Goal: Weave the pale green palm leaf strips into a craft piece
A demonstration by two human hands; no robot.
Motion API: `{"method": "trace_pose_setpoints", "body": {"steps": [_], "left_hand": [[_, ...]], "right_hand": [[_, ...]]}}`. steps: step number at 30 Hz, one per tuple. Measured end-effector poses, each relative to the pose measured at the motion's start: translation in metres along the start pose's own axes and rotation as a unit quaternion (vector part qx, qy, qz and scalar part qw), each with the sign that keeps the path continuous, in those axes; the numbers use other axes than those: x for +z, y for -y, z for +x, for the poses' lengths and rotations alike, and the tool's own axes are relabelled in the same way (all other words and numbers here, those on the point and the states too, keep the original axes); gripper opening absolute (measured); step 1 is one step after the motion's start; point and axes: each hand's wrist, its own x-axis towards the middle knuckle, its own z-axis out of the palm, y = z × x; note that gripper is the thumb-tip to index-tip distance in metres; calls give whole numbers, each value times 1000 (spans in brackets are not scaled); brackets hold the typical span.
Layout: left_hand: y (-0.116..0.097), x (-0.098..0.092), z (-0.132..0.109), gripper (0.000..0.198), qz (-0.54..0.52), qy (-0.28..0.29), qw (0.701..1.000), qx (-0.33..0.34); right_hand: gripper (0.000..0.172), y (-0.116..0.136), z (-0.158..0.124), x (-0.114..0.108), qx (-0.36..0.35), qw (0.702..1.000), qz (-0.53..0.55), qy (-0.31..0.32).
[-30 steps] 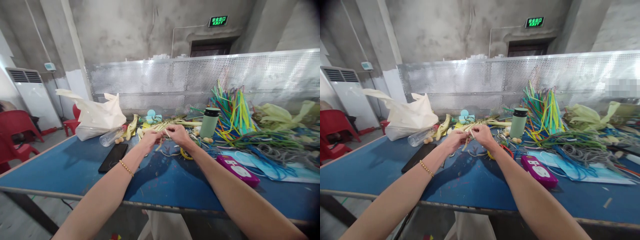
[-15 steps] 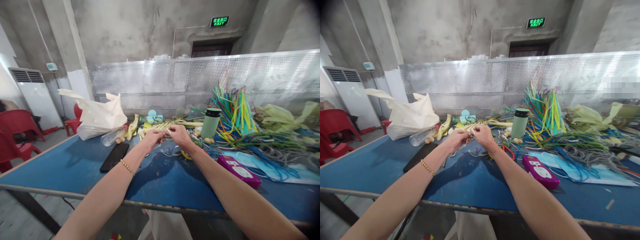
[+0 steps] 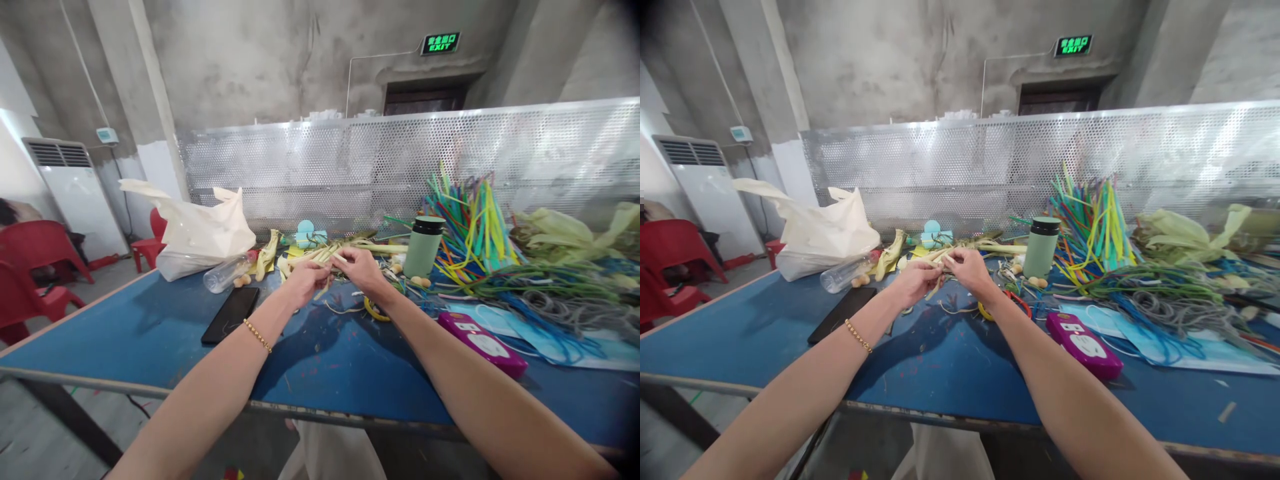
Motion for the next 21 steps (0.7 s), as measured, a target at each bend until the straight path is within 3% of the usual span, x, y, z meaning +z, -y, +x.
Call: {"method": "trace_pose_setpoints", "body": {"steps": [13,21], "left_hand": [[2,1,2,15,-32,-20,999,-8],[2,4,0,19,4,5,1000,0]], "right_hand": [[27,-3,0,5,-22,1000,21,-6],[27,-7,-1,7,-15,1000,-18,-20]]}}
